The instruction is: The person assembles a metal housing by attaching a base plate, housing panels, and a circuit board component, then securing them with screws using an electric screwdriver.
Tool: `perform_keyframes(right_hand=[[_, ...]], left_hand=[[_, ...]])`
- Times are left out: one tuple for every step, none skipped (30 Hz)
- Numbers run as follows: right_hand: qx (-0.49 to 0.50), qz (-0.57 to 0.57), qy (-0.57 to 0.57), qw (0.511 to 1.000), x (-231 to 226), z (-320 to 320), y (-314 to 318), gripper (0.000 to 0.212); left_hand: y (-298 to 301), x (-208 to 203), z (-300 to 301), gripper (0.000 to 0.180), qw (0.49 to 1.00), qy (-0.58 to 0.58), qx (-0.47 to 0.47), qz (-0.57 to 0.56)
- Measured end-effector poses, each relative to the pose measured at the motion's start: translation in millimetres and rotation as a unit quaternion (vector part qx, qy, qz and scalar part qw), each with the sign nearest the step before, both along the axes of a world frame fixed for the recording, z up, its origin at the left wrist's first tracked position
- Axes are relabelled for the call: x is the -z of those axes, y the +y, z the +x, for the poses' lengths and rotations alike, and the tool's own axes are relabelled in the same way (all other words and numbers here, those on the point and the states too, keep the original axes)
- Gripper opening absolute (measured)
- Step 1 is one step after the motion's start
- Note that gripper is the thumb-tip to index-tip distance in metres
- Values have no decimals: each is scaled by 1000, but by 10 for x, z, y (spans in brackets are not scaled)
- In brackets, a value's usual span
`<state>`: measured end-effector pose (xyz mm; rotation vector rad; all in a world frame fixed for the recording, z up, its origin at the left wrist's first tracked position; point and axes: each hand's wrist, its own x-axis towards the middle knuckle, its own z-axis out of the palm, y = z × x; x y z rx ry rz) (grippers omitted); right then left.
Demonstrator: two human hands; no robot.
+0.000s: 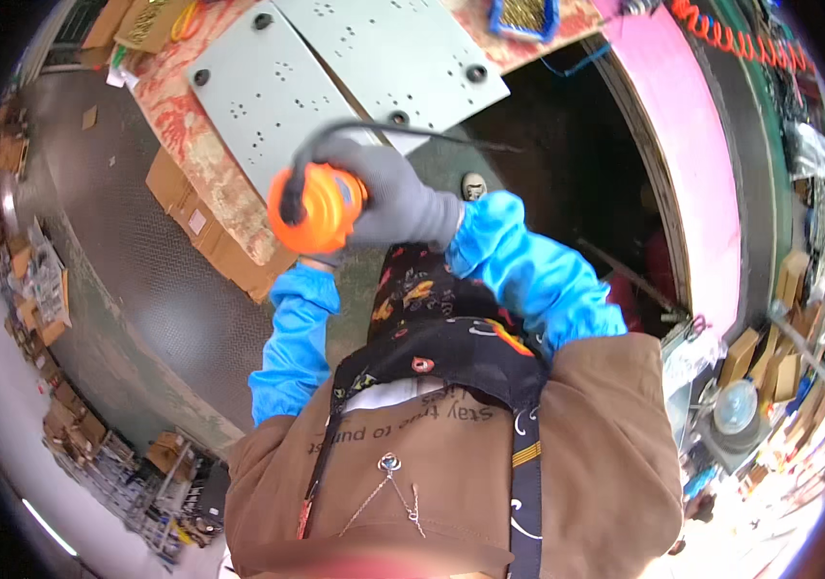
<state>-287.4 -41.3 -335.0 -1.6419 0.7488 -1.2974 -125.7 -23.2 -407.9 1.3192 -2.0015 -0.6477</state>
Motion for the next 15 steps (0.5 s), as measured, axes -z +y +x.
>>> perform_keyframes(right_hand=[[-26, 109, -54, 992, -65, -113, 20, 61], [-55, 215, -109, 969, -131, -221, 41, 64], [58, 0, -11, 998, -188, -331, 12, 70], [55, 104, -154, 981, -552, -466, 49, 68], [37, -94, -236, 966, -514, -543, -150, 52], [38, -91, -240, 966, -516, -711, -105, 52], [95, -75, -159, 980, -533, -1003, 16, 36], [155, -57, -74, 983, -517, -1320, 171, 28], [210, -54, -106, 970, -492, -1664, 357, 33], [268, -52, -133, 953, -562, -1859, 466, 37], [384, -12, -95, 919, -626, -1968, 690, 39], [426, -111, -71, 895, -600, -2314, 826, 39], [461, -152, -9, 874, -720, -2498, 940, 40], [506, -154, 46, 847, -770, -2714, 1157, 42], [523, -144, 30, 840, -763, -2911, 1406, 43]], left_hand=[[-80, -32, -41, 24, 999, -19, 14, -36], [-133, 322, 38, 23, 987, -124, 40, -99], [-162, 357, -40, 23, 986, -127, 46, -94], [-150, 352, -99, 26, 987, -146, 64, -38], [-162, 310, -189, 33, 982, -165, 87, 11], [-130, 317, -213, 33, 982, -168, 87, 13], [-91, 302, -231, 34, 982, -170, 72, 47], [-56, 316, -266, 35, 980, -170, 61, 81], [1, 355, -247, 41, 981, -179, 48, 62], [43, 380, -265, 41, 981, -177, 53, 64], [88, 399, -295, 40, 978, -195, 17, 79], [140, 403, -321, 40, 972, -215, -23, 92], [198, 418, -345, 43, 968, -213, -54, 118], [231, 424, -411, 43, 969, -212, -51, 120], [263, 396, -485, 43, 970, -204, -80, 107]])
